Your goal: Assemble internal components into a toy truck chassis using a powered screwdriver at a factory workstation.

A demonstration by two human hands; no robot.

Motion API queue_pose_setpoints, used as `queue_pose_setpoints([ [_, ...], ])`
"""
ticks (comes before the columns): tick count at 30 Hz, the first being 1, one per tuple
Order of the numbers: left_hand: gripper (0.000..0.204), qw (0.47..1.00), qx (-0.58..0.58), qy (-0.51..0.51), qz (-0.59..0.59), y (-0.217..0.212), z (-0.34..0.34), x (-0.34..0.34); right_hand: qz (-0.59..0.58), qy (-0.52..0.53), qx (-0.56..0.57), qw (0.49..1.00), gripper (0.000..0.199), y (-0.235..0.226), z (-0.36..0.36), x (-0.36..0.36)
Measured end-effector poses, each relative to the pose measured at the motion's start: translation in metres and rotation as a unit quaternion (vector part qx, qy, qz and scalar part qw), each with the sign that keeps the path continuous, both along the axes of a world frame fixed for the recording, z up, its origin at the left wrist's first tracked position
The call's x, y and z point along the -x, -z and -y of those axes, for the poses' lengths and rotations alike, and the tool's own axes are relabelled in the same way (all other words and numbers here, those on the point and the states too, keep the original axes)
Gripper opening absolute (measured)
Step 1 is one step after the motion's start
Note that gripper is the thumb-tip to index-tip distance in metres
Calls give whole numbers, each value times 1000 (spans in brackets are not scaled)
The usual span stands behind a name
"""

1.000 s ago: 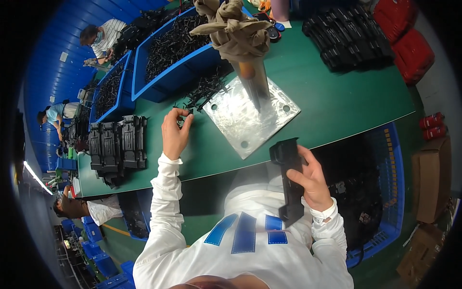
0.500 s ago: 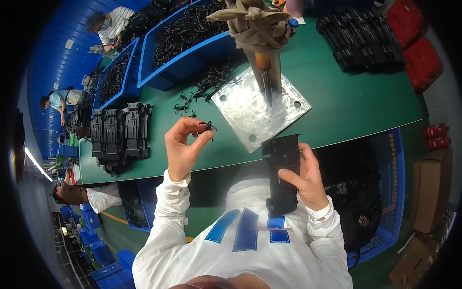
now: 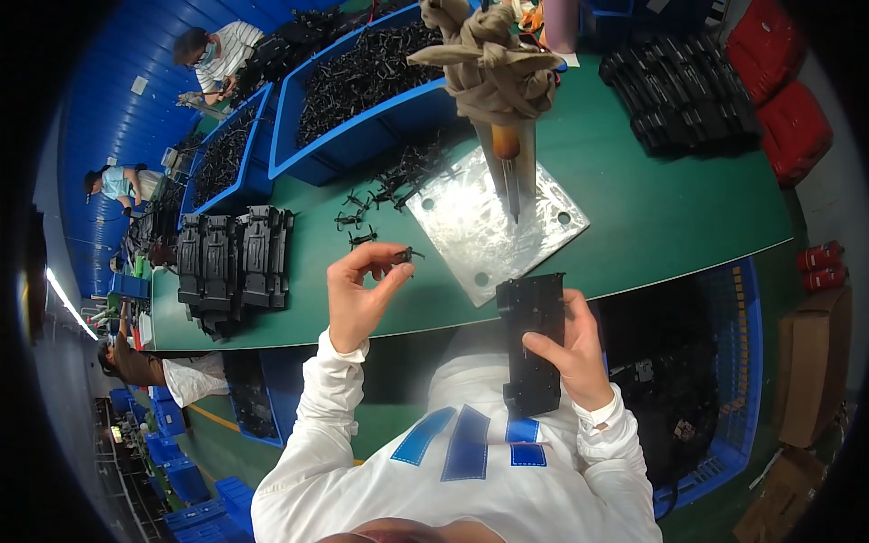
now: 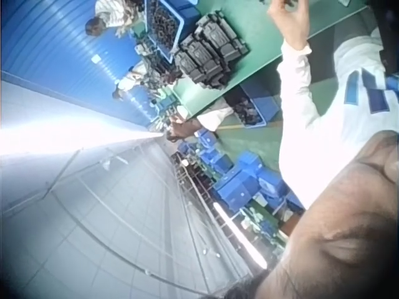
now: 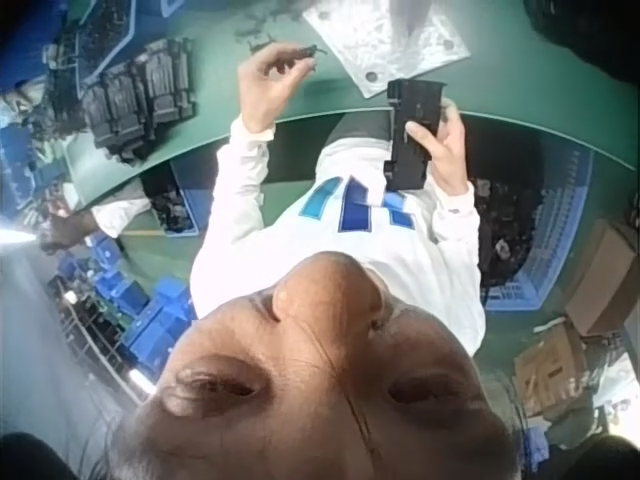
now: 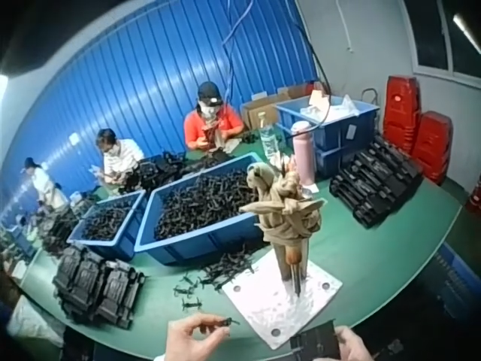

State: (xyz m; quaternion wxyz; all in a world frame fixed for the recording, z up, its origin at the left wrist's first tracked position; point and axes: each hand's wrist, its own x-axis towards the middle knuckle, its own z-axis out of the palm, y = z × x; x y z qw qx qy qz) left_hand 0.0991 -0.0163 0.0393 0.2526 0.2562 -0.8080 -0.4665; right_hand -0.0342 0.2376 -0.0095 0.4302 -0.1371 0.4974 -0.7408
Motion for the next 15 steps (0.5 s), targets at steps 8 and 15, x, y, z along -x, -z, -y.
queue_pose_setpoints([
  [8, 16, 971, 232, -14, 49, 16, 14, 4, 56, 1, 9, 998, 46, 3, 7, -2],
  [15, 15, 964, 260, 8, 50, 34, 18, 4, 36, 3, 8, 999, 46, 5, 11, -3],
])
